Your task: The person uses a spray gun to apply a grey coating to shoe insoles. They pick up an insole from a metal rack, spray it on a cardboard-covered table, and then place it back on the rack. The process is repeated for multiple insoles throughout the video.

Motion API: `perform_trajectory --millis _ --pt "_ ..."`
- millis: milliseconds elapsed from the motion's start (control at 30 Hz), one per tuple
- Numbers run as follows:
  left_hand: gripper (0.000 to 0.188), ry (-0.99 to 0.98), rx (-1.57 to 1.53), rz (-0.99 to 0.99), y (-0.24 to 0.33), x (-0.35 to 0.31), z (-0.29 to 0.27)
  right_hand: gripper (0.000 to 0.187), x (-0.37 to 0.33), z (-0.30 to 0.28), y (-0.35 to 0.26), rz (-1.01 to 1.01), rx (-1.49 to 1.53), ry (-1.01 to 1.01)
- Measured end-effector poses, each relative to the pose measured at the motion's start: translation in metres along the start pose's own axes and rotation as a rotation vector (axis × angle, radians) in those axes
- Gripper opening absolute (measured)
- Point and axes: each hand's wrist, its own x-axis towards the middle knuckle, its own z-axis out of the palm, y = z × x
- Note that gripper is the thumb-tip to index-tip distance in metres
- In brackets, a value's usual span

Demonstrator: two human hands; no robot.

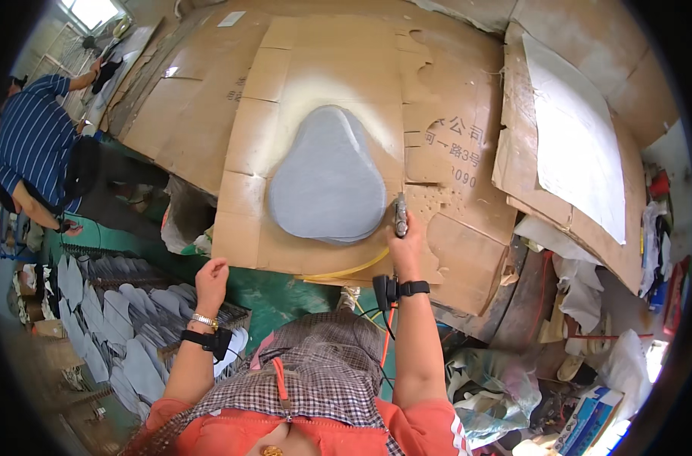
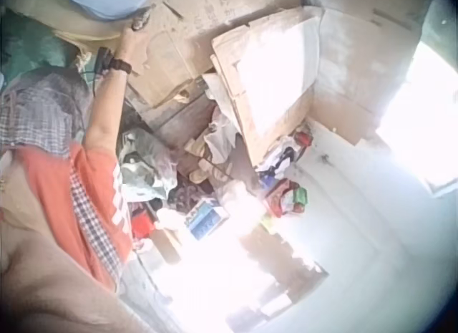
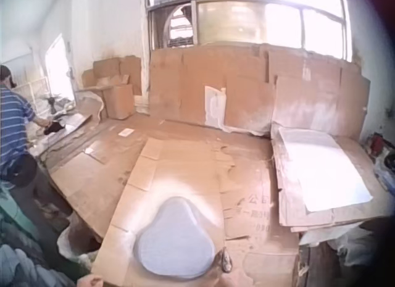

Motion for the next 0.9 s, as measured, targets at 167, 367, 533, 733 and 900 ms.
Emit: perform_trajectory --millis 167,367,533,733,900 --pt "0.014 -0.083 0.042 -0.056 -0.035 -0.033 -0.022 0.023 -0.031 -0.07 -0.082 0.277 0.206 -0.264" --pt "0.023 -0.097 0.139 -0.233 -0.131 -0.05 -0.047 0.058 -0.135 -0.163 -0.225 0.064 0.188 -0.528" --pt "0.025 -0.141 -0.033 -0.457 -0.135 -0.056 -0.048 0.062 -0.176 -0.179 -0.248 0.128 0.231 -0.528" --pt "0.03 -0.282 -0.048 -0.196 -0.12 -0.051 -0.025 0.071 -0.207 -0.155 -0.252 0.21 0.477 -0.627" --pt "0.036 -0.58 -0.234 -0.035 -0.023 -0.064 0.032 0.071 -0.237 -0.156 -0.28 0.219 0.604 -0.61"
